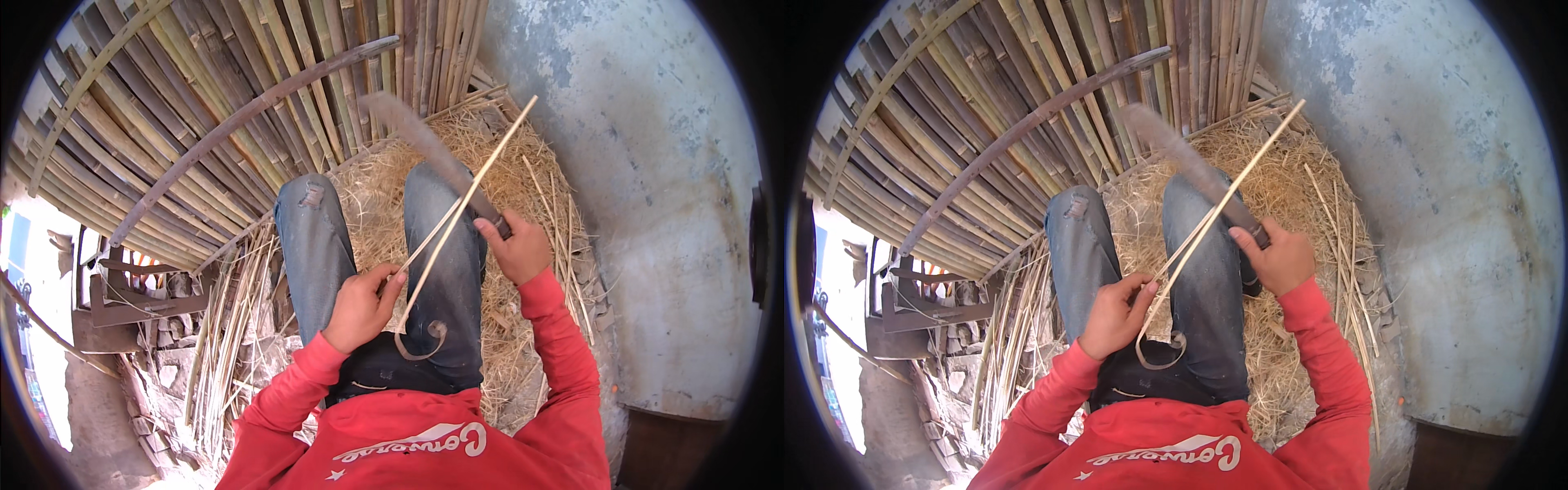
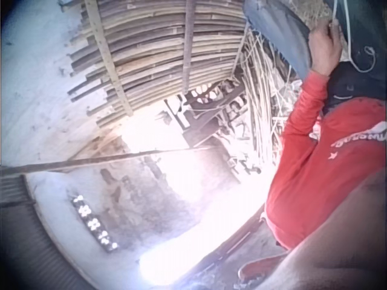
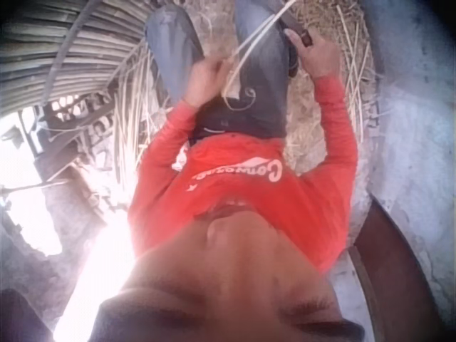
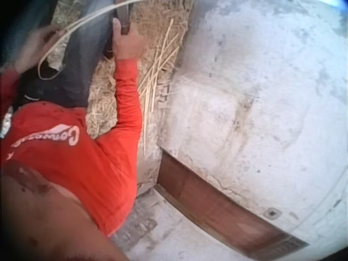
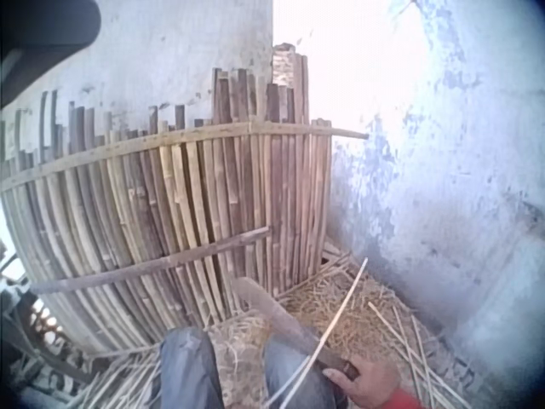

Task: The person shaves a strip of bamboo by hand using a machete, moving the blade repeatedly along the surface while holding the strip over their lap.

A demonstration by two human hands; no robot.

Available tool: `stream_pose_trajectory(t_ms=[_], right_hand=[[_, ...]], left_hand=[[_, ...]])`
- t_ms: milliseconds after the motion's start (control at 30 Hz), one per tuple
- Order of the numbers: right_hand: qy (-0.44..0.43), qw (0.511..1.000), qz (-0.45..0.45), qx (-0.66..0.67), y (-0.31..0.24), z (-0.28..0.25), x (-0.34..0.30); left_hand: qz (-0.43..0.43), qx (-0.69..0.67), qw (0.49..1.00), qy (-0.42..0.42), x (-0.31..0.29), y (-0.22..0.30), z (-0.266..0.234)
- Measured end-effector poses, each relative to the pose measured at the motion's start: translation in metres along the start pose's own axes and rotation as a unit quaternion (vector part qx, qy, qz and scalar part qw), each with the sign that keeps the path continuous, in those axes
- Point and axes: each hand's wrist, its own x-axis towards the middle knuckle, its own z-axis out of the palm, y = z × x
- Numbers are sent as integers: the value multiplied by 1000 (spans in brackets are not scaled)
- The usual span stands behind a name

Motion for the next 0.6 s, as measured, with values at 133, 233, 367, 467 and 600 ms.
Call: stream_pose_trajectory(t_ms=[133,233,367,467,600], right_hand=[[27,981,-162,-104,-19,6,-16],[-20,964,-205,-166,-23,7,-24],[-15,978,-172,-117,-2,3,-3],[12,978,-72,-198,21,-7,30],[83,963,-166,-197,29,8,53]], left_hand=[[17,-40,999,32,11,-11,18],[-18,-110,994,17,10,-20,17],[-93,-128,987,-27,-13,-33,-11],[-92,-144,985,-20,-34,-39,-27],[-88,-148,985,-21,-37,-58,-36]])
